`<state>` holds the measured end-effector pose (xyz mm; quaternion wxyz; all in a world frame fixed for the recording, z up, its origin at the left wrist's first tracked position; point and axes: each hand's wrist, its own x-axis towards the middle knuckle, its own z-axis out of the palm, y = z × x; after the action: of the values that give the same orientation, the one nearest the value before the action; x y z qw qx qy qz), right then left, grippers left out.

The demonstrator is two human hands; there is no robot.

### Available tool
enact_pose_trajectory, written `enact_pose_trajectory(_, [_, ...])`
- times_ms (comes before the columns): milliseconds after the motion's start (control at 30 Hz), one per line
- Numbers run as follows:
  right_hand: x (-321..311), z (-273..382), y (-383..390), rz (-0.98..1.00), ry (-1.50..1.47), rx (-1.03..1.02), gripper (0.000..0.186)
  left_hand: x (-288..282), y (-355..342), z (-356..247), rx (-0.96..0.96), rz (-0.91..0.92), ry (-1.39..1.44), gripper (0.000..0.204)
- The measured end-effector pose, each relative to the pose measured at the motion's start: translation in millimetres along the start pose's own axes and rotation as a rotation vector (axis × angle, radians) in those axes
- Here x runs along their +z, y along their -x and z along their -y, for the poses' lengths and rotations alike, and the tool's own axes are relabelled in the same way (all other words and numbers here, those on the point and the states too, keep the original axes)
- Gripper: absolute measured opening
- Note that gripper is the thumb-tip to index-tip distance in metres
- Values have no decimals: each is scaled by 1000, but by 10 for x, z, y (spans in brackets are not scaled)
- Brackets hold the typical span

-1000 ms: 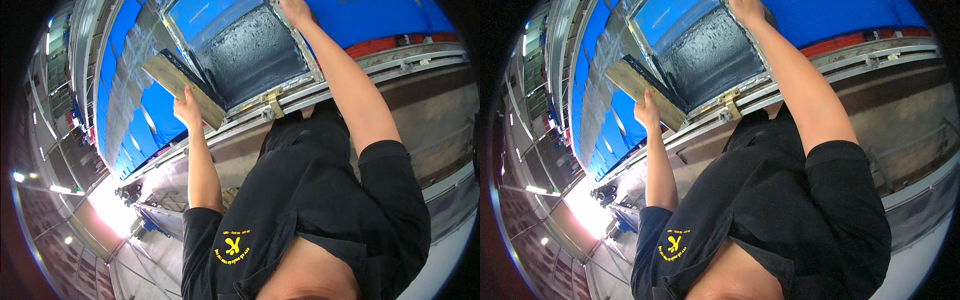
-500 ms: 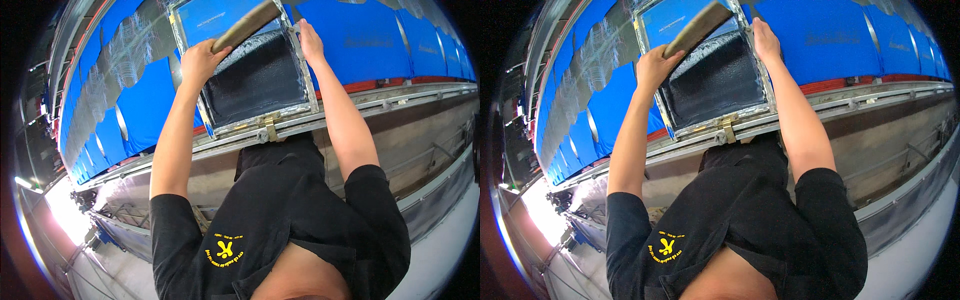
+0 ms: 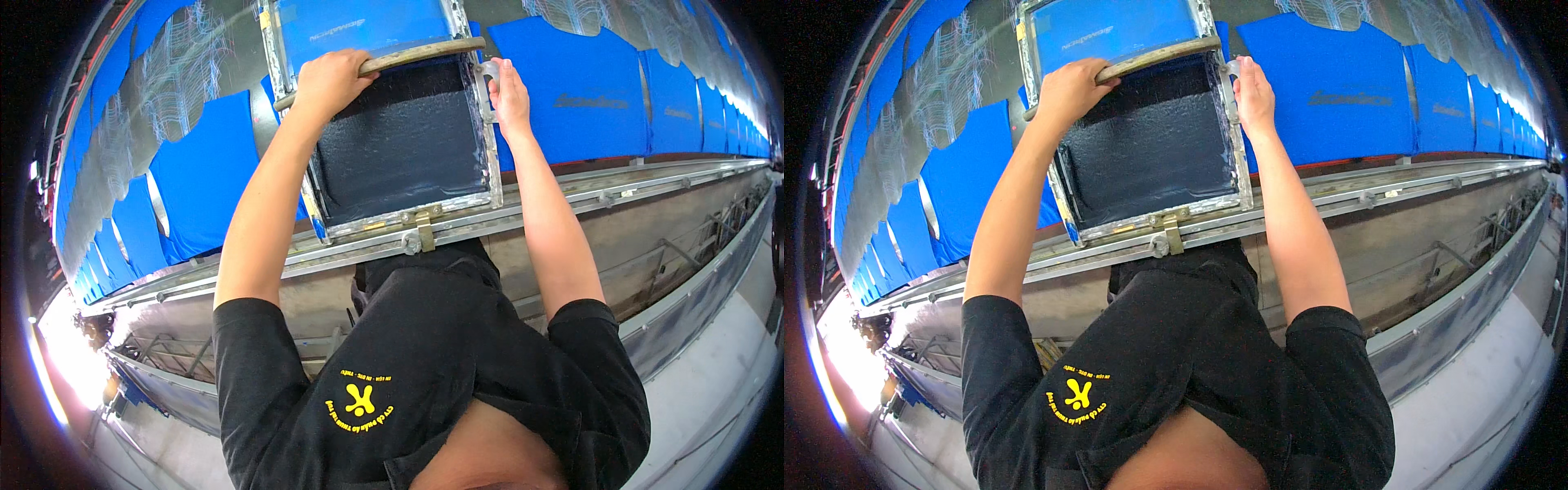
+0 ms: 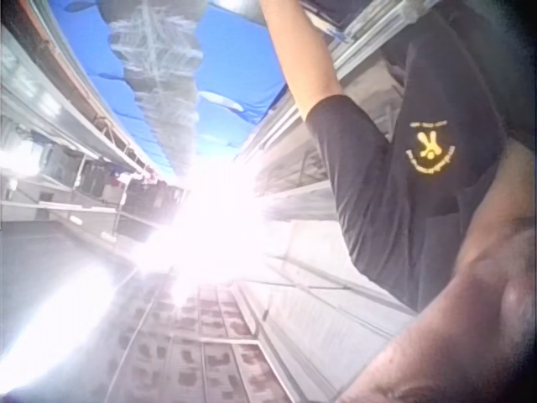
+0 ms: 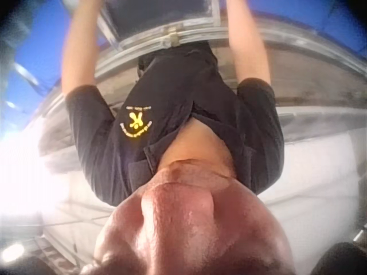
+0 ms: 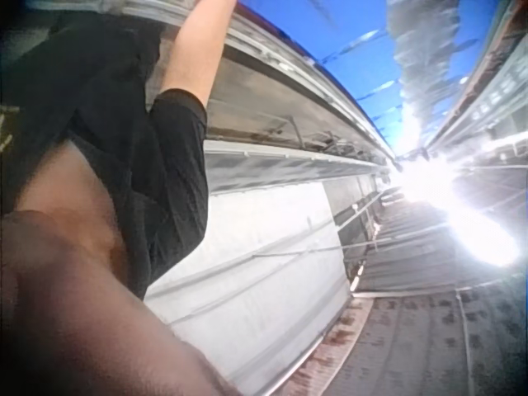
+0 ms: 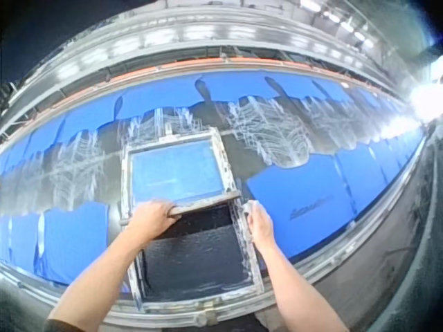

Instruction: The person repeatedly uses a squeegee to pull ink across a screen-printing frame mounted on a conveyor. The operator moves the frame along the line between strokes and continues the same motion throughout the clip.

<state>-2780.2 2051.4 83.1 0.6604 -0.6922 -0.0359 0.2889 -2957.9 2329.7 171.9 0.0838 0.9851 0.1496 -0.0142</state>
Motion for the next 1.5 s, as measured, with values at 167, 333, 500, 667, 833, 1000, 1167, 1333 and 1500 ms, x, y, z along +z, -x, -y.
enact_pose_trajectory(167, [2, -12, -40, 1, 15, -29, 57, -16, 154, 161, -8, 1, 7, 30])
enact_pose_trajectory(333, [24, 6, -24, -5, -1, -4, 54, 27, 166, 166, 23, 23, -48, 28])
enact_pose_trajectory(500, [33, 32, -21, 4, 12, 3, 52, 220, 287, 133, 86, -77, -13, 32])
enact_pose_trajectory(667, [-55, 193, -107, -54, 427, -246, 57, -4, 380, 372, -81, 27, 27, 41])
enact_pose_trajectory(833, [390, 862, -330, 169, 892, -1167, 60, -90, 464, 621, -181, 125, -88, 62])
enact_pose_trajectory(1000, [673, 767, -424, 477, 1296, -998, 47, -21, 435, 595, -220, 111, -88, 70])
enact_pose_trajectory(1167, [723, 555, -222, 286, 1324, -895, 40, 16, 588, 488, -261, 80, -37, 66])
enact_pose_trajectory(1333, [372, 302, 338, 352, 1388, -837, 28, 23, 1150, 18, -354, 253, 5, 51])
enact_pose_trajectory(1500, [-144, 4, 1299, 391, 1343, -829, 28, 304, 2141, -549, -332, 146, 85, 45])
